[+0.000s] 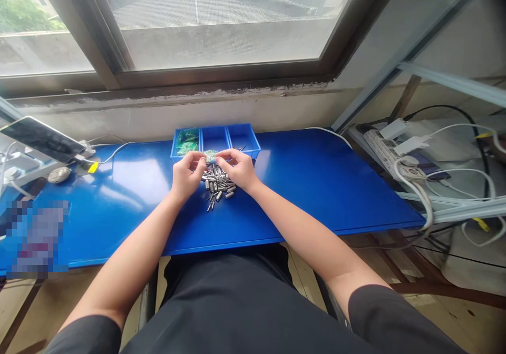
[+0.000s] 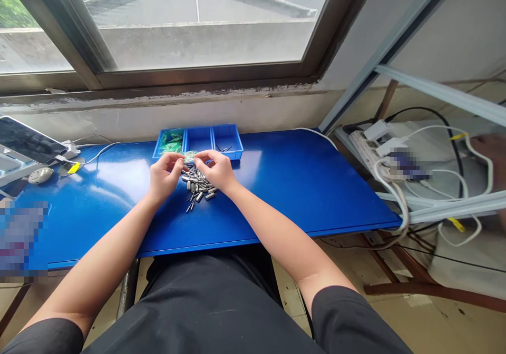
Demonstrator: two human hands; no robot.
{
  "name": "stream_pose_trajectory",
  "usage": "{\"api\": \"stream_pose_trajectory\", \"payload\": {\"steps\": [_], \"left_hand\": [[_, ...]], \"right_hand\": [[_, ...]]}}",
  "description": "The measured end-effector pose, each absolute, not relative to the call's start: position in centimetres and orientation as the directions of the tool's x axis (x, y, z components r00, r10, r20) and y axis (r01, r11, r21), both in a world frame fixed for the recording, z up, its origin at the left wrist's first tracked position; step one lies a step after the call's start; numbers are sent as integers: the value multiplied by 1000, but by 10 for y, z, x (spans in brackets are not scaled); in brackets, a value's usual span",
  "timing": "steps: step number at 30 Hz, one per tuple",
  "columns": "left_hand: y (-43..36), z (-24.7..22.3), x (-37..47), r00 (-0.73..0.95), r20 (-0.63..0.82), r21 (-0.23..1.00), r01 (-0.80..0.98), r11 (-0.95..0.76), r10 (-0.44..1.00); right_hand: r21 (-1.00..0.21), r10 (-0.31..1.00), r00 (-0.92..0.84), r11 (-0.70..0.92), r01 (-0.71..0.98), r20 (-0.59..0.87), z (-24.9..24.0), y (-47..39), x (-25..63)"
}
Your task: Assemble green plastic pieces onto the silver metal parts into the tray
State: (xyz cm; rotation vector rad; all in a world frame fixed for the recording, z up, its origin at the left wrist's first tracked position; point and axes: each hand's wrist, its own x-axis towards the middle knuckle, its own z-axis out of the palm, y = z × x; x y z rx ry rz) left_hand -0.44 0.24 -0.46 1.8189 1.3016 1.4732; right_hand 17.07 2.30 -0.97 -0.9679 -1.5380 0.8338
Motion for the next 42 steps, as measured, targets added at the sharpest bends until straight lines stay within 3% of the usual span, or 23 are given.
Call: {"api": "stream_pose_trajectory", "payload": {"steps": [13,26,35,42], "left_hand": [[4,-4,-2,-46,552,759,441,-479,832],[6,-7,-3,-71,510,798,411,-440,857],[7,-4,-4,-77,616,701,509,-500,784],[6,-6,-4,-51,536,777,419,-469,843]], "right_hand": [[-941,940,-48,339,-12,339,-17,30,168],[-930,934,-75,355,97,349,-13,25,170],[-898,909,-19,414,147,416,-12,28,172],[-954,952,-51,300,-16,301,-20,34,170]]}}
